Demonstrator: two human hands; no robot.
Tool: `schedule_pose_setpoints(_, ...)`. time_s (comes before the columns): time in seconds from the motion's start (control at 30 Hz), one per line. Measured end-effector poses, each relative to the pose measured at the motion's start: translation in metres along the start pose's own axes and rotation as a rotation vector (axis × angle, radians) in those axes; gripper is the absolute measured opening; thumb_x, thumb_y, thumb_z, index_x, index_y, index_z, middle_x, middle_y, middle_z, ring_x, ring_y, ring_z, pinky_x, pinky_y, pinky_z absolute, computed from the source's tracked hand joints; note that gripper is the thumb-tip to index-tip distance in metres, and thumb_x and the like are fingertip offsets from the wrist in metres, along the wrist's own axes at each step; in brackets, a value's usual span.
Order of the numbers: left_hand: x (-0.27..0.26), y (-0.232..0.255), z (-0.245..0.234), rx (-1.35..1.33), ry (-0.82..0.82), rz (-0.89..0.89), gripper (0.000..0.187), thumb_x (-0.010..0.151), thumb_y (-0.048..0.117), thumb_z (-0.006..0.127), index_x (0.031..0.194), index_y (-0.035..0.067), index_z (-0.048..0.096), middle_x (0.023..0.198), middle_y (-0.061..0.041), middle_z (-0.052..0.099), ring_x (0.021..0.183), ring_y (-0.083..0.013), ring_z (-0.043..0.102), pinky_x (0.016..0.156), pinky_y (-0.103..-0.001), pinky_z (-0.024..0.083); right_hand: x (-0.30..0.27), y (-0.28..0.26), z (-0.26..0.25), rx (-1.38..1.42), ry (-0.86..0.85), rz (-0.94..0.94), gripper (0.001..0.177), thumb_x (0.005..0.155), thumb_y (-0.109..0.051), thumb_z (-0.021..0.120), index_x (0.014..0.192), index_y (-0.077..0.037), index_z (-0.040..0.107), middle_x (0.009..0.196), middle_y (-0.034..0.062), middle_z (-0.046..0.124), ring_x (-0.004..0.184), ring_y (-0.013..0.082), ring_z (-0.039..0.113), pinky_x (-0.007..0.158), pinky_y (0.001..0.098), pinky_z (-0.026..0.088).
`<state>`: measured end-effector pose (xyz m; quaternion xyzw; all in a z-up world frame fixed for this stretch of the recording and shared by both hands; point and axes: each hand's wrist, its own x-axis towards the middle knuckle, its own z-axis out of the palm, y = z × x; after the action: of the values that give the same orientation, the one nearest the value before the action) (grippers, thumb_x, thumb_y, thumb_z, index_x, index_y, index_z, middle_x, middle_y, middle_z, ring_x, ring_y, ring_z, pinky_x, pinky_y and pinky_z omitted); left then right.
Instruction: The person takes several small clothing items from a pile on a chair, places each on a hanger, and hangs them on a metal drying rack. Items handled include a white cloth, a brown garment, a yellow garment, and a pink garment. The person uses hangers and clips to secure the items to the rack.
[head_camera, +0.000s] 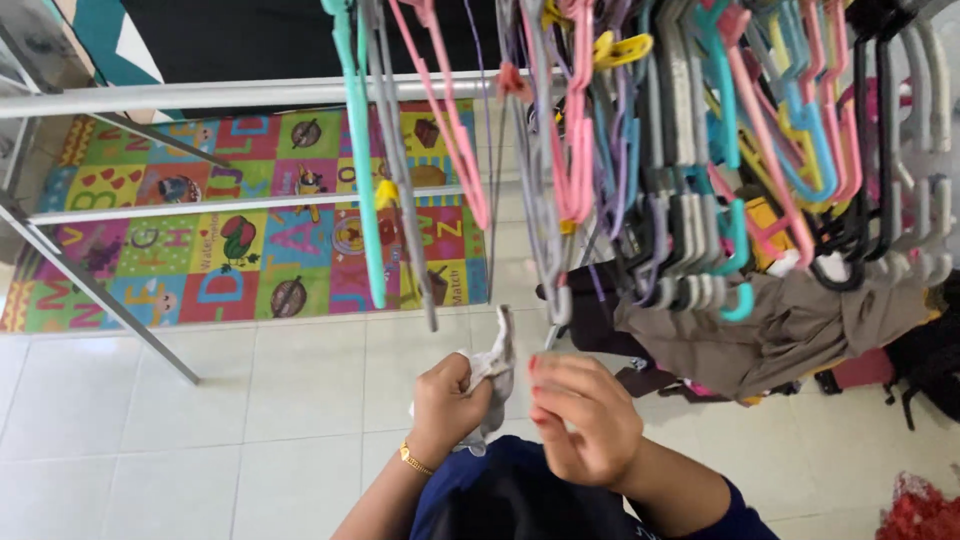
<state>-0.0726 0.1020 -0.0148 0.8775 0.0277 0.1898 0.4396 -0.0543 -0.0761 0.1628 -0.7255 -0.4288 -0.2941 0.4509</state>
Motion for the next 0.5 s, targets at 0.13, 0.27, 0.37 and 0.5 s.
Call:
schedule_pose_setpoints(0.13, 0.003, -0.017, -0.031, -0.066, -0.042, 0.016, 0.042, 0.070, 0.018, 0.070, 0.065, 0.014, 0.028, 0.058, 0.001, 0.033, 0.053, -0.0176, 0.029, 0.050, -0.039, 0.029, 0.024, -0.003, 0.054, -0.372, 0.039, -0.059, 0.023, 0.099, -0.008, 0.062, 0.115, 0.008, 0.059, 0.119, 0.0325, 0.066, 0.110, 0.0453, 0.071, 0.094, 0.0499, 0.061)
schedule_pose_setpoints(0.27, 0.007, -0.037, -0.060, -0.098, -0.083, 0.077, 0.033, 0.066, 0.010, 0.062, 0.066, 0.014, 0.029, 0.058, 0.001, 0.031, 0.053, -0.0172, 0.028, 0.050, -0.037, 0.029, 0.037, 0.011, 0.095, -0.547, 0.130, 0.139, 0.054, 0.104, -0.010, 0.066, 0.143, 0.013, 0.038, 0.139, 0.0303, 0.058, 0.128, 0.0443, 0.063, 0.111, 0.0483, 0.054)
schedule_pose_setpoints(0.37, 0.013, -0.052, -0.074, -0.096, -0.124, 0.090, 0.034, 0.068, 0.011, 0.063, 0.066, 0.014, 0.029, 0.058, 0.001, 0.031, 0.054, -0.0181, 0.028, 0.051, -0.037, 0.028, 0.042, 0.030, 0.114, -0.479, 0.228, 0.256, 0.062, 0.105, -0.011, 0.064, 0.150, 0.009, 0.028, 0.132, 0.0304, 0.062, 0.123, 0.0405, 0.067, 0.109, 0.0437, 0.055)
schedule_pose_setpoints(0.5, 0.015, -0.064, -0.078, -0.065, -0.166, 0.112, 0.033, 0.071, 0.017, 0.065, 0.067, 0.015, 0.032, 0.059, 0.001, 0.032, 0.052, -0.0192, 0.031, 0.051, -0.038, 0.030, 0.036, 0.050, 0.120, 0.048, 0.386, 0.359, 0.052, 0.110, -0.007, 0.049, 0.155, -0.003, 0.023, 0.109, 0.0192, 0.064, 0.095, 0.0253, 0.069, 0.092, 0.0368, 0.061)
